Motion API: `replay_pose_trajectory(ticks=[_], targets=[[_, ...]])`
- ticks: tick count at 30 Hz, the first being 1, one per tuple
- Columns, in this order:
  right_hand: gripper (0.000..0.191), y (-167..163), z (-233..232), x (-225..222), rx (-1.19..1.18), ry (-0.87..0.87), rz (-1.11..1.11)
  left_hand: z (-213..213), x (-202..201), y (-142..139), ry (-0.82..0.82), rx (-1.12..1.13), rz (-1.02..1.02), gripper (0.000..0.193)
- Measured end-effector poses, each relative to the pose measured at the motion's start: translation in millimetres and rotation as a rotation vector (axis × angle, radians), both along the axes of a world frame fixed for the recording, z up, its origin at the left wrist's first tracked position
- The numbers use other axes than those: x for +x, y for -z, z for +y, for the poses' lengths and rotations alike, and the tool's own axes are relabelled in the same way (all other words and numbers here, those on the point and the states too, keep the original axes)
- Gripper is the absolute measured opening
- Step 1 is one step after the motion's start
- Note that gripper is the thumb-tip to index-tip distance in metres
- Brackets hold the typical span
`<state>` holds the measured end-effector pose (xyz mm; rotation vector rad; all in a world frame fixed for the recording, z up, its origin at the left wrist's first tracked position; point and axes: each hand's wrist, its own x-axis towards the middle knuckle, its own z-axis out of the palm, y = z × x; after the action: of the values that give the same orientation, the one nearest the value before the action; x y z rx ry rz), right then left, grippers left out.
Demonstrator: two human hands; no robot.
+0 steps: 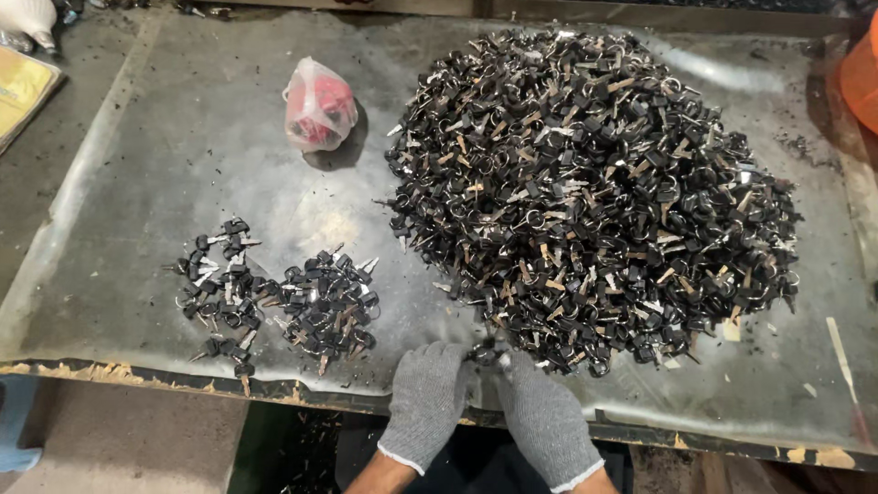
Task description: The person, wearing gray work gloves, picks small black metal parts one at a time from a large pile on a metal worktable and places them into a separate sorted pile on the left side of the table. The sorted pile gradually grows as the person continues moving parts across the table.
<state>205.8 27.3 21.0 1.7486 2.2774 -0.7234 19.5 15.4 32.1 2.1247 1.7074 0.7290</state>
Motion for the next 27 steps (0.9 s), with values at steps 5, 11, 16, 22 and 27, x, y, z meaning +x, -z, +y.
replay_pose_trajectory(ticks=[5,11,16,22,27], targets=[[0.066,-7,5,-6,-0.171,0.049,0.137,6,-8,4,-0.081,-0.324,-0.078,0.028],[0.041,-13,7,-20,0.155,-0.007,0.24,5,-8,5,0.011,-0.071,-0.082,0.018],[0.058,-13,9,-19,-0.018,-0.13,-0.114,3,-10,3,0.0,-0.057,-0.163,0.014],[0.051,-12,15,-11,0.259,-0.265,-0.064,9,-14,12,0.114,-0.119,-0.063,0.018],[0.03,-11,6,-26,0.007,-0.038,-0.153,7,-14,18,0.101,-0.048,-0.091,0.015]])
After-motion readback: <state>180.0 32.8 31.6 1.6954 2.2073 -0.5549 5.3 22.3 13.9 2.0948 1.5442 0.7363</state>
